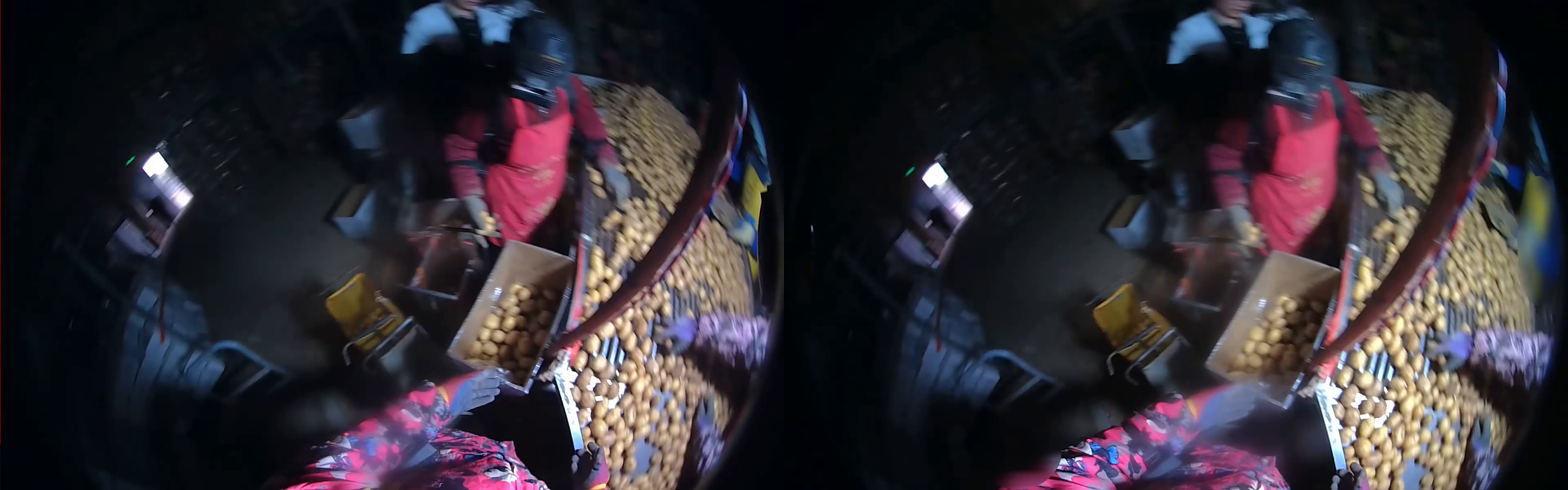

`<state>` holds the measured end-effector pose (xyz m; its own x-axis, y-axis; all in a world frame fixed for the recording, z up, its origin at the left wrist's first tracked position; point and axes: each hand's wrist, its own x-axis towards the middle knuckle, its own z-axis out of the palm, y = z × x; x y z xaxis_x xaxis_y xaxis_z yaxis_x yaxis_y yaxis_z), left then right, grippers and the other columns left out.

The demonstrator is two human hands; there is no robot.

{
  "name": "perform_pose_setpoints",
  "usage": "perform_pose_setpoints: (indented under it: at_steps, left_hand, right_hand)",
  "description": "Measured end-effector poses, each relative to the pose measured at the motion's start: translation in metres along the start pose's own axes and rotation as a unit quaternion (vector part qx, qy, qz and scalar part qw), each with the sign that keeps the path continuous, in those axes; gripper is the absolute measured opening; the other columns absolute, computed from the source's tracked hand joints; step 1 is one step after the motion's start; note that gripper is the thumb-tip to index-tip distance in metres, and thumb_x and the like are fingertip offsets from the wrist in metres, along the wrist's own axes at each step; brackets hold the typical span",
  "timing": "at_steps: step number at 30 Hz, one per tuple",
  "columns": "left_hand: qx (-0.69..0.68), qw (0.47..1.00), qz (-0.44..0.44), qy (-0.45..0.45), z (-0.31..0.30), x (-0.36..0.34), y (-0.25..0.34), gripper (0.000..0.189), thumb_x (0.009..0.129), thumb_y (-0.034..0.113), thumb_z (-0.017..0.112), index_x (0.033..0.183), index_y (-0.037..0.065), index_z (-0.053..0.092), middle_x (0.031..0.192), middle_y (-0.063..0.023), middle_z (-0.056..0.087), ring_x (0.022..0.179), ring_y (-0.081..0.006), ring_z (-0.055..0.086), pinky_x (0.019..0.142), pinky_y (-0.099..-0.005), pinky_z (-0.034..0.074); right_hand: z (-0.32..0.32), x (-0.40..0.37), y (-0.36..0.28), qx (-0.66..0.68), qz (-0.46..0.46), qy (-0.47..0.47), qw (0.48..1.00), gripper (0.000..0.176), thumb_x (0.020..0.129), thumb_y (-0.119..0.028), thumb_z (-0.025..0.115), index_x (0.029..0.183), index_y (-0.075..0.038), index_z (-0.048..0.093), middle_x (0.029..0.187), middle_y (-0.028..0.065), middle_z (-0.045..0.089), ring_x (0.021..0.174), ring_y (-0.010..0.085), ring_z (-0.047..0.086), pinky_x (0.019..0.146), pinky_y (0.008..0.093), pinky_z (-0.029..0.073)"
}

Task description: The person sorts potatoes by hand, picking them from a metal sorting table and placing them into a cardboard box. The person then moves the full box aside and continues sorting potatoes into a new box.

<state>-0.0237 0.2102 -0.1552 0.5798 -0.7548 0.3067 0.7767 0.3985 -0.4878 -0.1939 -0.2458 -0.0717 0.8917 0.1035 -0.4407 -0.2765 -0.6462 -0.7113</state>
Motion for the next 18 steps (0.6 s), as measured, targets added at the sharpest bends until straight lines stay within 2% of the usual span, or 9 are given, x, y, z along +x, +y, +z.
perform_pose_setpoints:
  at_steps: [2,5,6,7,8,10,11,14,18]
  left_hand:
    - [0.241,0.969,0.043,-0.025,-0.011,-0.02,0.001,0.043,0.104,0.027,0.04,0.145,0.011,0.04,0.14,-0.0086,0.05,0.135,-0.0241,0.044,0.116,-0.0388,0.033]
    - [0.401,0.866,0.219,0.203,0.06,-0.039,-0.075,0.043,0.105,0.028,0.038,0.144,0.012,0.041,0.14,-0.0082,0.051,0.134,-0.0241,0.045,0.116,-0.0388,0.035]
    - [0.434,0.801,0.273,0.31,0.084,-0.037,-0.105,0.043,0.105,0.029,0.038,0.144,0.012,0.041,0.14,-0.0082,0.051,0.134,-0.0242,0.046,0.115,-0.0389,0.035]
    - [0.426,0.831,0.257,0.25,0.08,-0.053,-0.108,0.042,0.104,0.031,0.044,0.142,0.013,0.044,0.135,-0.0069,0.055,0.127,-0.0232,0.052,0.112,-0.0386,0.04]
    - [0.425,0.798,0.286,0.317,0.078,-0.058,-0.118,0.042,0.103,0.033,0.046,0.141,0.014,0.045,0.133,-0.0062,0.056,0.125,-0.0228,0.054,0.11,-0.0384,0.042]
    - [0.413,0.724,0.328,0.444,0.068,-0.059,-0.131,0.043,0.101,0.036,0.051,0.14,0.015,0.048,0.129,-0.0049,0.058,0.119,-0.0219,0.058,0.105,-0.0381,0.046]
    - [0.415,0.742,0.314,0.423,0.063,-0.058,-0.135,0.043,0.101,0.037,0.052,0.139,0.016,0.049,0.128,-0.0047,0.059,0.118,-0.0219,0.059,0.104,-0.038,0.046]
    - [0.413,0.797,0.25,0.362,0.043,-0.049,-0.14,0.043,0.1,0.039,0.054,0.137,0.019,0.052,0.125,-0.0041,0.062,0.113,-0.0217,0.061,0.1,-0.0377,0.048]
    - [0.427,0.85,0.162,0.264,0.05,-0.009,-0.165,0.038,0.099,0.033,0.053,0.128,0.008,0.052,0.119,-0.0082,0.061,0.11,-0.0273,0.058,0.098,-0.0436,0.047]
  right_hand:
    - [0.03,0.048,0.085,0.18,-0.139,-0.012,0.974,0.033,0.102,-0.028,0.049,0.126,-0.006,0.057,0.128,0.0102,0.057,0.122,0.0241,0.05,0.106,0.0398,0.042]
    - [0.006,0.044,-0.05,0.577,0.118,-0.008,0.808,0.033,0.104,-0.028,0.044,0.127,-0.007,0.056,0.127,0.0066,0.057,0.119,0.0199,0.05,0.104,0.0366,0.042]
    - [0.006,0.049,-0.048,0.555,0.096,-0.051,0.825,0.034,0.104,-0.029,0.044,0.127,-0.008,0.057,0.126,0.0067,0.057,0.119,0.0199,0.05,0.106,0.0362,0.041]
    - [0.018,0.07,-0.001,0.295,-0.107,-0.054,0.948,0.034,0.104,-0.03,0.044,0.126,-0.008,0.057,0.124,0.0065,0.057,0.117,0.0195,0.051,0.105,0.0351,0.041]
    - [0.032,0.09,0.046,0.003,-0.301,-0.047,0.953,0.033,0.104,-0.03,0.044,0.126,-0.009,0.057,0.122,0.0063,0.057,0.115,0.0191,0.051,0.104,0.034,0.041]
    - [0.008,0.039,-0.049,0.496,0.068,-0.079,0.862,0.032,0.104,-0.031,0.043,0.122,-0.01,0.059,0.118,0.0071,0.058,0.113,0.0192,0.052,0.1,0.035,0.043]
    - [-0.008,0.011,-0.087,0.058,-0.06,0.006,0.996,0.032,0.102,-0.032,0.046,0.116,-0.008,0.062,0.11,0.0095,0.061,0.103,0.0212,0.058,0.091,0.0375,0.048]
    - [0.007,0.007,-0.025,0.549,0.052,0.005,0.835,0.03,0.099,-0.032,0.053,0.107,-0.006,0.066,0.101,0.0097,0.065,0.089,0.0221,0.063,0.078,0.0413,0.053]
    - [-0.009,-0.023,0.004,0.641,0.165,0.056,0.748,0.041,0.096,-0.038,0.056,0.123,-0.008,0.054,0.102,0.0095,0.062,0.078,0.0225,0.061,0.07,0.0317,0.056]
